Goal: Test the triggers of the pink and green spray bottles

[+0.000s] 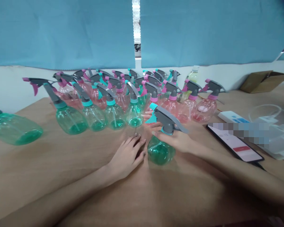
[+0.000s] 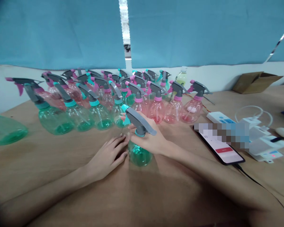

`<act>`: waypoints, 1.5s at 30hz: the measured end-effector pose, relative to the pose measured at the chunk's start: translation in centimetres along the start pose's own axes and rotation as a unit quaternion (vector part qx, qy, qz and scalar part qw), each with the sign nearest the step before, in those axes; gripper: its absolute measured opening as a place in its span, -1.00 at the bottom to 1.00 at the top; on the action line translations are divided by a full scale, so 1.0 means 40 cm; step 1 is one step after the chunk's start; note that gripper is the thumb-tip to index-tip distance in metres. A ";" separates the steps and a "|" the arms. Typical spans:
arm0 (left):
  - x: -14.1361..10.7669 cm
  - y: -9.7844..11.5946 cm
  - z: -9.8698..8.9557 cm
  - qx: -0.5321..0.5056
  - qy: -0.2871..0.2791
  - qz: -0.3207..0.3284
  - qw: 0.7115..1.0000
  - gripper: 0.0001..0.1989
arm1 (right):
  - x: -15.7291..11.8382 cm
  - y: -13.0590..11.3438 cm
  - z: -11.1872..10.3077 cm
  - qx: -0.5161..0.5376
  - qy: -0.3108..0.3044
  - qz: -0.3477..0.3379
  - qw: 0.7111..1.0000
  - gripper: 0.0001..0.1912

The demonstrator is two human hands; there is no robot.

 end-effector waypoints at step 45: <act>0.000 0.006 -0.010 -0.013 0.017 0.007 1.000 -0.63 | 0.009 -0.011 -0.004 -0.031 0.017 0.033 0.999 -0.48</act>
Point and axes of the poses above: each hand's wrist, its own x-axis towards the middle knuckle, its own z-axis out of the palm, y = z × x, the point moved 8 cm from there along x, towards the middle knuckle
